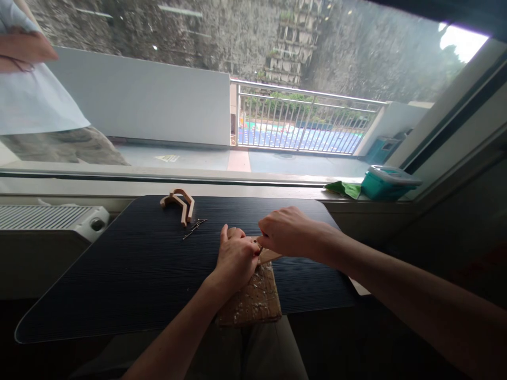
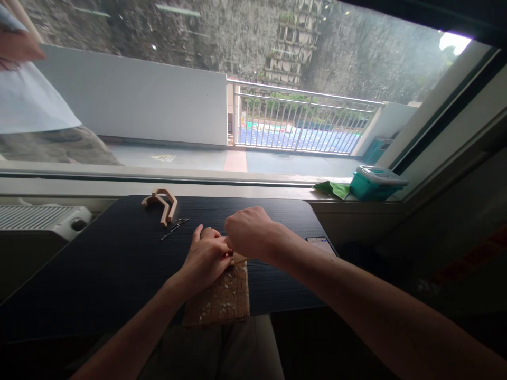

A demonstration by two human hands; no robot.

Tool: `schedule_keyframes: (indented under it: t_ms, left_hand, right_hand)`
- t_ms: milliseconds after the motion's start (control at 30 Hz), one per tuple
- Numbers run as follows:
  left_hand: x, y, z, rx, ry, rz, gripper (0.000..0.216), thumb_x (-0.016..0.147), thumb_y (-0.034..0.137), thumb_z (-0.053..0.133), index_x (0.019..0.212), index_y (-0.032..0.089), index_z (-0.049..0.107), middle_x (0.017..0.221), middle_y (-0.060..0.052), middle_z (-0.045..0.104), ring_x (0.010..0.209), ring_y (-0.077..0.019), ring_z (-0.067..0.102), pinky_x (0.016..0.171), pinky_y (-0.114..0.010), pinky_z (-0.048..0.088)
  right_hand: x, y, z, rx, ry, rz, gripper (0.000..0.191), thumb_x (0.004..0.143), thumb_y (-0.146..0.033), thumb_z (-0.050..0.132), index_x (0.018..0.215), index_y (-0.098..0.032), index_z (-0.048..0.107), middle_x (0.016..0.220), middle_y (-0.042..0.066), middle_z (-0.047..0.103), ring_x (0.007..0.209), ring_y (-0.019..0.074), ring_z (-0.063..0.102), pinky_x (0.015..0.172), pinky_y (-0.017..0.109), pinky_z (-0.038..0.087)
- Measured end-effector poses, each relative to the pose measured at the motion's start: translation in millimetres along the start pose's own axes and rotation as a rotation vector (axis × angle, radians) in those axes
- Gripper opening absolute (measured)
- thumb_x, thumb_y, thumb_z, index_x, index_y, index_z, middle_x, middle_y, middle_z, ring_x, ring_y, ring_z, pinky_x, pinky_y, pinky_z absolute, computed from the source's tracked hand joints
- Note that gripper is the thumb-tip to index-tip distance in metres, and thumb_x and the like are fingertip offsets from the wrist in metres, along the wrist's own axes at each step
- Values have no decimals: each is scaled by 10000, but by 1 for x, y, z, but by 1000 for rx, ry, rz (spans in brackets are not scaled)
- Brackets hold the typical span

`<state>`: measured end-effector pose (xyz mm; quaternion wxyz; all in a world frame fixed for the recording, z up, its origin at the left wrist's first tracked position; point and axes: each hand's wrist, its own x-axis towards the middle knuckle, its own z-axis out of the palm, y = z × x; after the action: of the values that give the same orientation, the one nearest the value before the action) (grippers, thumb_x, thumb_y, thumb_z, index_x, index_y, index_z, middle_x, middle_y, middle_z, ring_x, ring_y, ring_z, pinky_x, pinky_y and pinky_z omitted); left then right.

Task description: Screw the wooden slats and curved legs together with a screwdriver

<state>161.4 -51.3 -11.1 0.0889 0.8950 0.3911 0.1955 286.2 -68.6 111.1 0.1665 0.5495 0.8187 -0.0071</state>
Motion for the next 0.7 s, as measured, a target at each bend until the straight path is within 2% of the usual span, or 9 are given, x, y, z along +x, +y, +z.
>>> schedule_keyframes:
  t_ms: [133,233,433,533,700]
  left_hand:
    - [1,0,-1,12,-17,-5,156,760,192,575,620,220,639,787,3,664,902,-213,473,1037,-618,112]
    - [2,-1,0,12,-16,3,155,758,200,579,619,223,644,779,5,665,893,-213,474,1035,-624,106]
    - [2,-2,2,-7,-3,13,166,743,179,581,597,229,643,743,7,658,879,-212,466,1038,-625,100]
    - [1,-2,3,-15,7,11,156,734,179,588,598,232,645,744,5,656,884,-215,464,1040,-626,90]
    - [1,-2,2,-2,-12,10,152,743,190,580,618,235,653,758,3,661,892,-217,469,1039,-622,91]
  right_hand:
    - [-1,9,-1,39,-23,-75,230,761,-236,515,941,-220,657,862,48,697,784,198,623,563,261,350]
    - [-2,12,1,55,-30,-93,225,771,-166,491,916,-203,660,878,53,695,797,180,617,571,250,346]
    - [1,8,6,79,16,-27,282,850,-276,425,883,-138,669,806,104,693,729,185,617,545,261,336]
    - [-1,9,4,78,17,-22,282,829,-317,455,910,-152,669,824,96,695,738,198,619,542,267,334]
    - [-5,13,-1,61,-23,-55,216,775,-213,516,918,-194,676,877,64,698,782,176,617,557,250,329]
